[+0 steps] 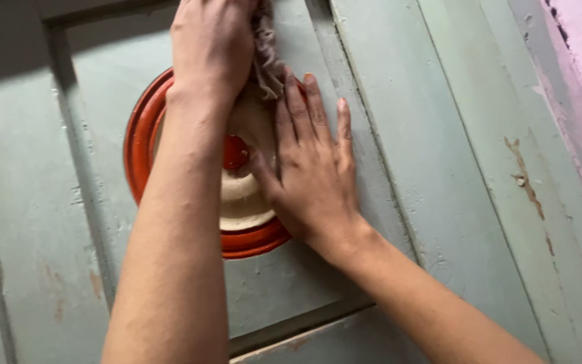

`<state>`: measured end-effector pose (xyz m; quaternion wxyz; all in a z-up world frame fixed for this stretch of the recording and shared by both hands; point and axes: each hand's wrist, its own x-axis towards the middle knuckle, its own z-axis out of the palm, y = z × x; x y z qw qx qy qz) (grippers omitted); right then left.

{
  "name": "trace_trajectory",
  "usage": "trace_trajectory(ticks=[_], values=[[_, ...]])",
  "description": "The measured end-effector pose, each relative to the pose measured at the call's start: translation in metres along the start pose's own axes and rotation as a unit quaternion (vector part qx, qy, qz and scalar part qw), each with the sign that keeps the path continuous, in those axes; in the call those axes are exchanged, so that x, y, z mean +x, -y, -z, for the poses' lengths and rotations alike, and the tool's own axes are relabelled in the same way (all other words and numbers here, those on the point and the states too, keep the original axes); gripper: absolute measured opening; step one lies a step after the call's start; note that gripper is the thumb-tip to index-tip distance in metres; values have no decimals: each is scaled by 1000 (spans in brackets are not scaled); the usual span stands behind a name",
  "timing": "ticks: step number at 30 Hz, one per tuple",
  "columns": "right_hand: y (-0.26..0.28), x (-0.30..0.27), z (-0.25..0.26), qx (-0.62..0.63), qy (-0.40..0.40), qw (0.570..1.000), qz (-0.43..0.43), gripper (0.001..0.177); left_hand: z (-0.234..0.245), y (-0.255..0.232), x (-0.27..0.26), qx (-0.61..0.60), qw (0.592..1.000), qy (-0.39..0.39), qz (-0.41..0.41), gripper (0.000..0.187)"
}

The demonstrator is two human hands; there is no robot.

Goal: The person wipes a painted wooden door with a cloth, cleaning the circular decorative panels and the flat frame sections before dipping the cloth into a bucket of water on the floor.

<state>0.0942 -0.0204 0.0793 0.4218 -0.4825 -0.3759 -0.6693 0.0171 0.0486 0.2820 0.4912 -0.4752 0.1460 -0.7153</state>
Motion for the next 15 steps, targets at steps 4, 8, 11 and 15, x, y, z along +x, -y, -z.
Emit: trace_trajectory(ticks=[4,8,11,15], values=[[1,-1,3,-5,5,1000,-1,78,35,21,-15,-14,999,35,26,21],[2,-1,6,19,5,1000,-3,79,74,42,-31,3,996,56,70,17],[2,-1,7,19,2,1000,-2,79,99,52,-47,25,999,-4,30,18],[2,-1,7,21,-1,1000,-2,79,104,56,-53,36,997,-20,59,21]])
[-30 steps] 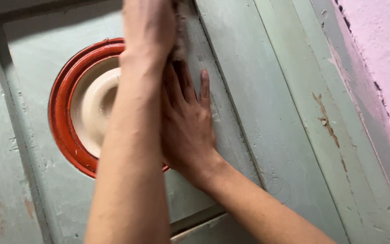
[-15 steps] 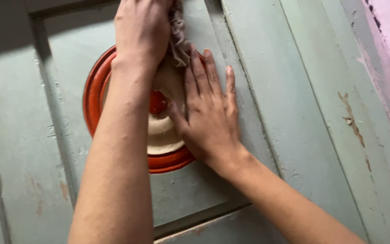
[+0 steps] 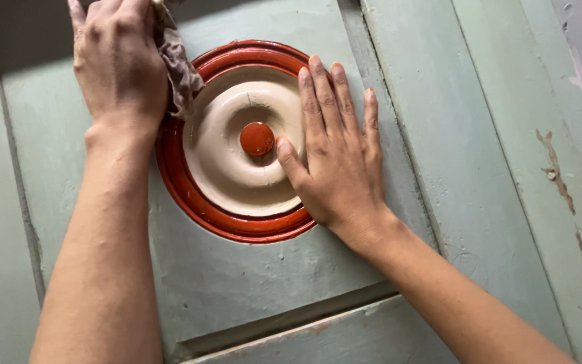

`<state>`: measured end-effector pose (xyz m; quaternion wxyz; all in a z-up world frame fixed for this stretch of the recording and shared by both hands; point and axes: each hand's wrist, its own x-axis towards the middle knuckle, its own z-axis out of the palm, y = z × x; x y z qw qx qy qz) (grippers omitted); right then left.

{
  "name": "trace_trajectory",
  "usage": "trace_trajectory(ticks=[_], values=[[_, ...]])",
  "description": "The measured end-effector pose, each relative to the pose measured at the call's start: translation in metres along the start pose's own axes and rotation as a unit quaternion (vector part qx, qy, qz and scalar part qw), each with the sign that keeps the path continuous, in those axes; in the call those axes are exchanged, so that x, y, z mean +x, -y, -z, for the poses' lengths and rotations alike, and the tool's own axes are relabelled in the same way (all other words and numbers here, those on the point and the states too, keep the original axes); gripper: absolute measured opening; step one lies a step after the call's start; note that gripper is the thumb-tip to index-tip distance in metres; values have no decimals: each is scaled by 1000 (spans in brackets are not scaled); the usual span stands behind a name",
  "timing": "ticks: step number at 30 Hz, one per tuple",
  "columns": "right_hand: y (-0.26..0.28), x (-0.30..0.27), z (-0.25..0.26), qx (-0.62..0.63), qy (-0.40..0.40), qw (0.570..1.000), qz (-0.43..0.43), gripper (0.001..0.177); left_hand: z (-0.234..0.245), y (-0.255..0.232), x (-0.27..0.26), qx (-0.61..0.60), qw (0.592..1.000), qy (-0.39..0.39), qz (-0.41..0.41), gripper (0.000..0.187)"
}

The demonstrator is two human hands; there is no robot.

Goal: The person wipes a painted wooden door with a cloth, cleaning the circular decorative panels and the flat frame sections before dipping the cloth into a bucket of water on the floor.

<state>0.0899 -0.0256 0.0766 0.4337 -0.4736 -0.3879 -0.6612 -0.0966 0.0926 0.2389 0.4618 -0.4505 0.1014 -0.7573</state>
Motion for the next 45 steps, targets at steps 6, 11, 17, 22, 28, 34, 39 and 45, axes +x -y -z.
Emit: trace_trajectory(ticks=[6,11,17,22,28,34,39,45], values=[[-1,-2,-1,1,-5,1000,-2,80,-15,12,-15,43,998,-3,44,28],[-1,-5,-5,1,-7,1000,-6,80,-18,19,-27,104,994,-10,36,29],[-2,-5,-8,-10,-4,1000,-5,80,-3,10,-43,88,989,37,109,31],[0,-6,-6,2,-3,1000,-3,79,4,-2,-55,38,992,12,116,27],[2,-10,-3,4,16,1000,-11,74,12,-16,-69,55,986,36,151,24],[3,-16,1,21,7,1000,-7,74,29,-33,-72,62,991,41,108,30],[4,-25,4,17,26,999,-17,75,39,-49,-81,60,976,102,181,38],[4,-36,10,22,45,999,-17,73,52,-67,-88,71,967,128,209,54]])
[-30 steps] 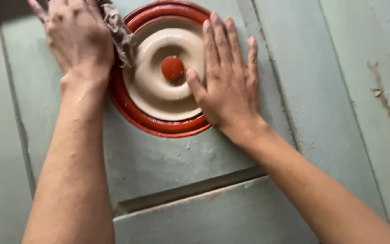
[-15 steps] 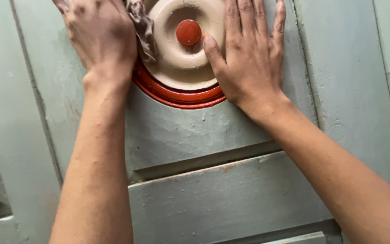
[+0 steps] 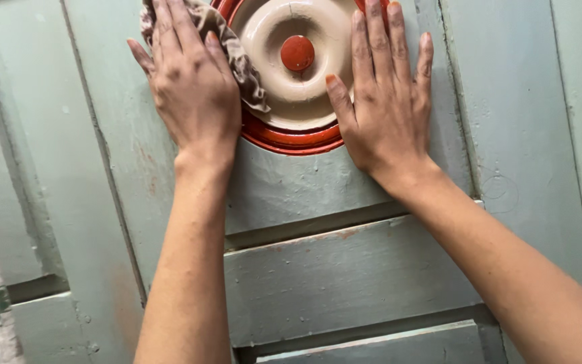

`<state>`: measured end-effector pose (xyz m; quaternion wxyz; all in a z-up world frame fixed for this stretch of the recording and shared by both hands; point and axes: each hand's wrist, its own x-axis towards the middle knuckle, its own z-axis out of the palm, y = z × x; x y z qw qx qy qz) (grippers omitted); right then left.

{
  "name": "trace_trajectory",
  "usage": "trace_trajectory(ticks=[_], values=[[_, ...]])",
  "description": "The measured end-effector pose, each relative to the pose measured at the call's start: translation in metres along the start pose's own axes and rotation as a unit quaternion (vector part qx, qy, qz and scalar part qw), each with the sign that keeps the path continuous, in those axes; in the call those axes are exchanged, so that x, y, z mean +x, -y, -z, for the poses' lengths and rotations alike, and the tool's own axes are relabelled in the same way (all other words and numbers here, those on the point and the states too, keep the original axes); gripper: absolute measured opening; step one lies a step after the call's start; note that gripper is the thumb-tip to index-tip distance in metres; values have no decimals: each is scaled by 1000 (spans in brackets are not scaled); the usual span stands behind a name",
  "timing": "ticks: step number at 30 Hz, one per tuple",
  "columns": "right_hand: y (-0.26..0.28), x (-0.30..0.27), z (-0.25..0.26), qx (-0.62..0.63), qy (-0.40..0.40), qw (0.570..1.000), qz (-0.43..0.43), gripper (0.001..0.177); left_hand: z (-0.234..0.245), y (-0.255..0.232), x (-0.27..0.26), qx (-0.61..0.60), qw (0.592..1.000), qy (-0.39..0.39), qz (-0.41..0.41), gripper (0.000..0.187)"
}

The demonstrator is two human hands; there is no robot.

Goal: The person wipes a painted wooden door with a cloth, cleaning the circular decorative panels and the flat frame sections before dipping the cloth into a bucket of water on the floor.

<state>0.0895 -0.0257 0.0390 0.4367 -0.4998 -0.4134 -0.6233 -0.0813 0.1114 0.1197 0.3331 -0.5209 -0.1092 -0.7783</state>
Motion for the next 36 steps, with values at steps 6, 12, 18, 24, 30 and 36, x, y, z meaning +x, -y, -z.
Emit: trace_trajectory(ticks=[6,12,18,24,30,36], values=[[0,-8,2,-8,8,1000,-4,70,10,-8,-11,1,1000,18,12,55],[1,-14,3,-13,3,1000,1,66,16,-12,-20,6,1000,25,11,55],[0,-20,3,-22,4,1000,1,66,21,-16,-28,5,999,27,20,56],[2,-23,5,-16,13,1000,-6,65,25,-22,-37,16,999,32,31,57],[3,-28,6,-19,24,999,-15,65,28,-24,-45,14,998,40,38,57],[3,-33,6,-25,32,999,-20,66,30,-25,-55,19,998,40,41,57]])
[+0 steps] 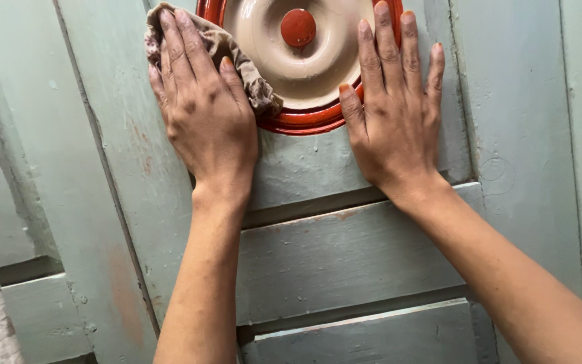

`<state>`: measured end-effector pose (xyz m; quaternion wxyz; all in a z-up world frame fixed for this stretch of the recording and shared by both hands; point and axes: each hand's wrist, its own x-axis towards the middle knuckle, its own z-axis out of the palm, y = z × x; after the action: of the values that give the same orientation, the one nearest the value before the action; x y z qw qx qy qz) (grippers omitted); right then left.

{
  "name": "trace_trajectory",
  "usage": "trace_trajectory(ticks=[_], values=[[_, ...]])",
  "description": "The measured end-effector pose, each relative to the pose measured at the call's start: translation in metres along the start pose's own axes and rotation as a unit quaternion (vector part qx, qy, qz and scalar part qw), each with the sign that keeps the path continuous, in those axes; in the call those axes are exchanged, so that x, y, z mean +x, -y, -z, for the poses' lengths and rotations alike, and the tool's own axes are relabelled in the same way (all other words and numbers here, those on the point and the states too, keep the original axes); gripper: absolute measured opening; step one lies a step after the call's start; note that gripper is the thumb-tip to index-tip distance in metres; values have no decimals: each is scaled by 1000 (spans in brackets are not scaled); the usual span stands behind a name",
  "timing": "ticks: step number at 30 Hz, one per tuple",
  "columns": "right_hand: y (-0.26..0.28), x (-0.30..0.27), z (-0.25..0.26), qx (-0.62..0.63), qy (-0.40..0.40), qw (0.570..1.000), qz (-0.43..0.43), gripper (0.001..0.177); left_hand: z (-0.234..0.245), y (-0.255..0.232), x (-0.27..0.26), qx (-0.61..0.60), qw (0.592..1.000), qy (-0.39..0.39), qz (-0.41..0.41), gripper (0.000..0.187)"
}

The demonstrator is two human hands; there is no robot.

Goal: The person wipes a painted wooden door with a cloth, cleaning the circular decorative panels and the flat frame sections before dipping the cloth into a bucket of water on the floor.

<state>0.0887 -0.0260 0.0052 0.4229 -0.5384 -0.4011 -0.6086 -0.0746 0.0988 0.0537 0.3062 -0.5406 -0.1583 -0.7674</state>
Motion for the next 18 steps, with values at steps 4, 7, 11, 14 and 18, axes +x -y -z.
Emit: trace_trajectory(ticks=[4,7,11,14,18], values=[[1,-2,0,-6,1,1000,-3,66,1,-2,-3,-4,1000,4,8,57],[1,-2,0,-12,-2,1000,-5,66,5,-5,-5,-4,1000,6,11,57],[0,-3,-1,-15,-2,1000,-7,66,8,-8,-9,-4,1000,10,14,58],[-1,-3,-3,-15,-2,1000,-7,67,10,-10,-11,-3,1000,15,14,58],[-1,-4,-3,-20,1,1000,-11,67,11,-12,-15,-5,1000,19,21,58]])
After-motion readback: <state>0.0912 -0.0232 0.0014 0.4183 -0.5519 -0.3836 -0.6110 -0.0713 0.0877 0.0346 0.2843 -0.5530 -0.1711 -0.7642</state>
